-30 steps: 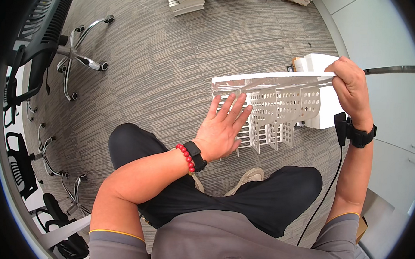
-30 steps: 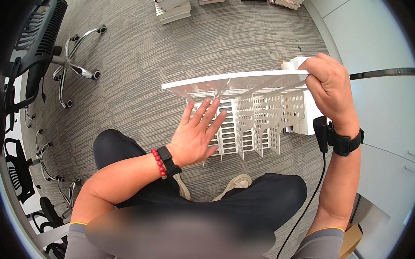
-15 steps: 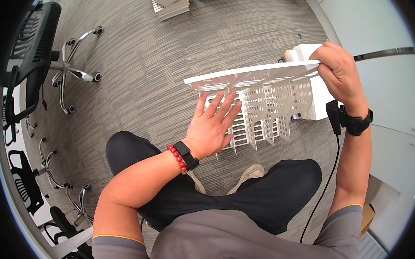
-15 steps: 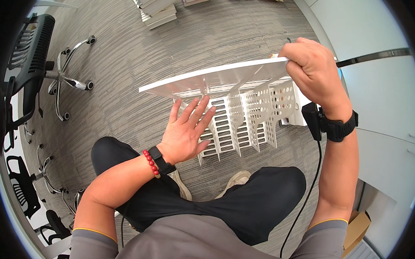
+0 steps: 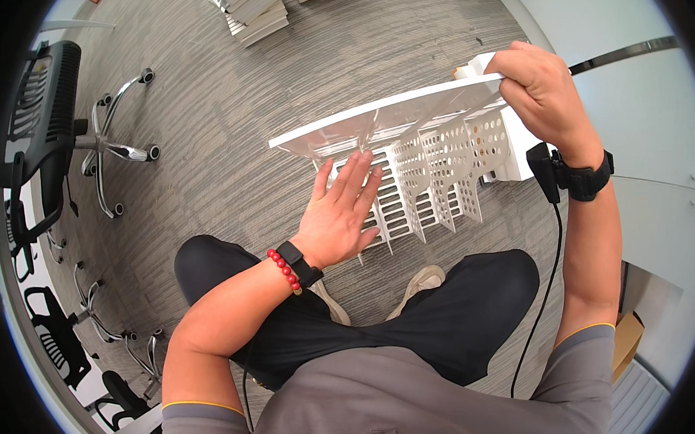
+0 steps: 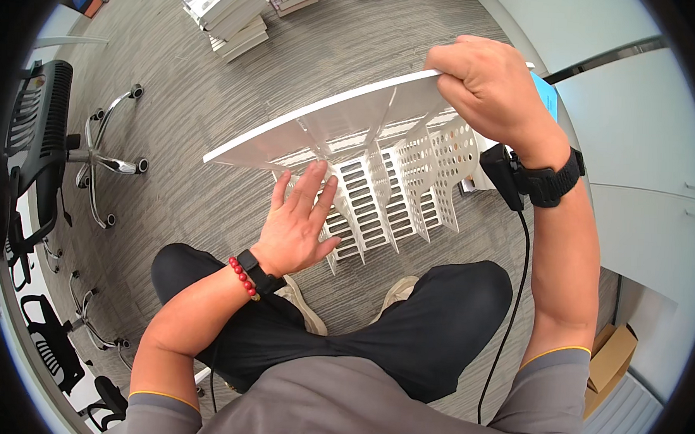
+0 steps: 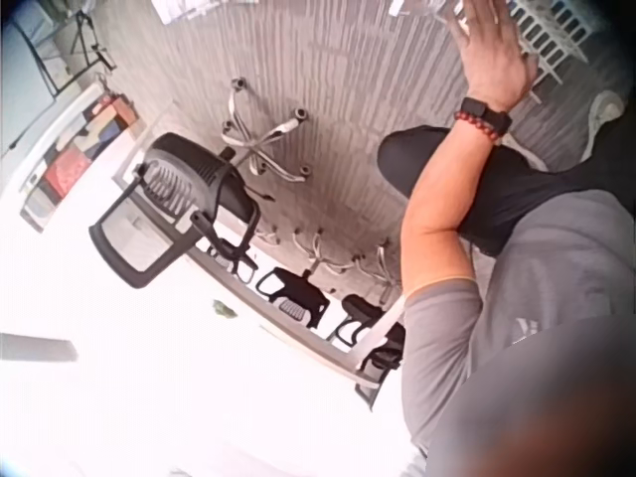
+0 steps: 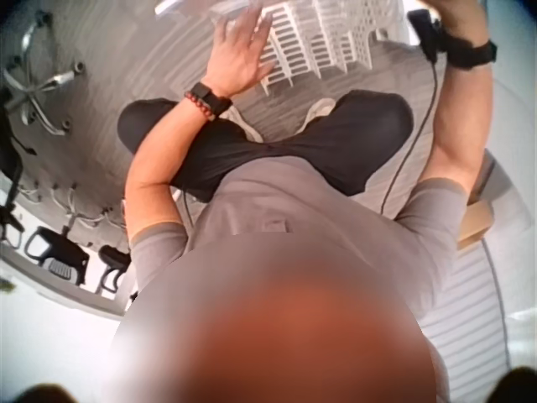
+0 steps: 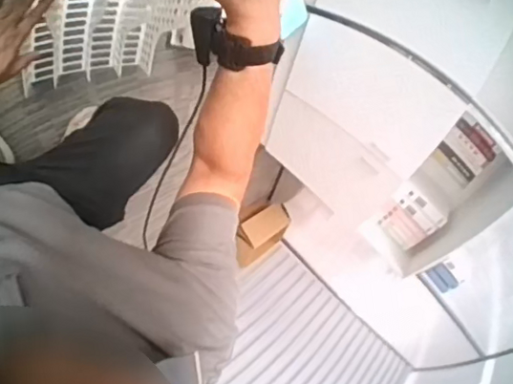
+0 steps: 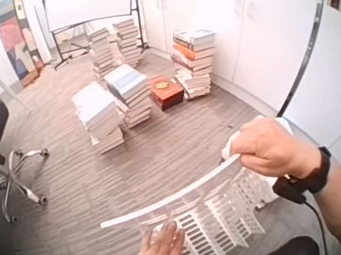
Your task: Assemble a white plastic magazine rack or organizer.
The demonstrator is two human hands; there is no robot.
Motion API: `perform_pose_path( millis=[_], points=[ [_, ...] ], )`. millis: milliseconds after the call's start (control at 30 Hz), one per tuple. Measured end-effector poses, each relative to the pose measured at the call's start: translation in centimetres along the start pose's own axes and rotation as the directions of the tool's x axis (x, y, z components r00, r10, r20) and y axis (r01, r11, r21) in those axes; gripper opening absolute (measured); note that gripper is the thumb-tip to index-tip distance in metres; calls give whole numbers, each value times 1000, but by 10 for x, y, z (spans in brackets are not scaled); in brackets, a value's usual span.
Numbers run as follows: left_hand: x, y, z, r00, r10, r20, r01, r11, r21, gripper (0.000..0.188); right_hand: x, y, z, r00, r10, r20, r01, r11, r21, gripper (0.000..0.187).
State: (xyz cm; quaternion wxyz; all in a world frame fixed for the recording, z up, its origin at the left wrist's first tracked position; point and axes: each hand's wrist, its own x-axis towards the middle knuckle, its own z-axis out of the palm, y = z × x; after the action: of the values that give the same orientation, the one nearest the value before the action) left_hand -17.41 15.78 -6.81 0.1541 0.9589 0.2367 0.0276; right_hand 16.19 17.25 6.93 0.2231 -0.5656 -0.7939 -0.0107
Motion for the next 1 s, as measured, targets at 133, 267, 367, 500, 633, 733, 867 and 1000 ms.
perform_pose_path(
  millis=[133, 267, 367, 500, 633, 733, 867, 1000],
  points=[
    [-1, 1, -2, 1000, -31, -5, 31, 1000, -8, 102, -2, 1, -1, 1000, -3, -5, 3, 1000, 1, 3],
    [-2, 1, -4, 1000, -7, 11, 7, 1000, 31, 102, 0, 3, 3, 999, -36, -23, 36, 999, -25, 7],
    [-2, 2, -7, 1000, -4, 31, 3, 999, 34, 102, -2, 4, 2, 999, -41, -25, 40, 998, -42, 9],
    [-4, 2, -6, 1000, 5, 19, -5, 1000, 18, 100, -3, 4, 3, 998, -41, -45, 39, 999, -30, 10],
    [-6, 1, -9, 1000, 12, 24, -13, 1000, 22, 96, -3, 4, 5, 997, -42, -57, 39, 998, -53, 10],
    [-7, 1, -10, 999, 17, 36, -18, 999, 28, 94, -3, 3, 4, 997, -42, -65, 39, 998, -45, 10],
    [-7, 0, -9, 999, 25, 42, -27, 998, 48, 91, -3, 2, 3, 998, -46, -51, 41, 996, -81, 10],
    [-7, 0, -9, 999, 22, 47, -24, 999, 46, 90, -3, 1, 2, 999, -40, -36, 38, 997, -68, 10]
  ],
)
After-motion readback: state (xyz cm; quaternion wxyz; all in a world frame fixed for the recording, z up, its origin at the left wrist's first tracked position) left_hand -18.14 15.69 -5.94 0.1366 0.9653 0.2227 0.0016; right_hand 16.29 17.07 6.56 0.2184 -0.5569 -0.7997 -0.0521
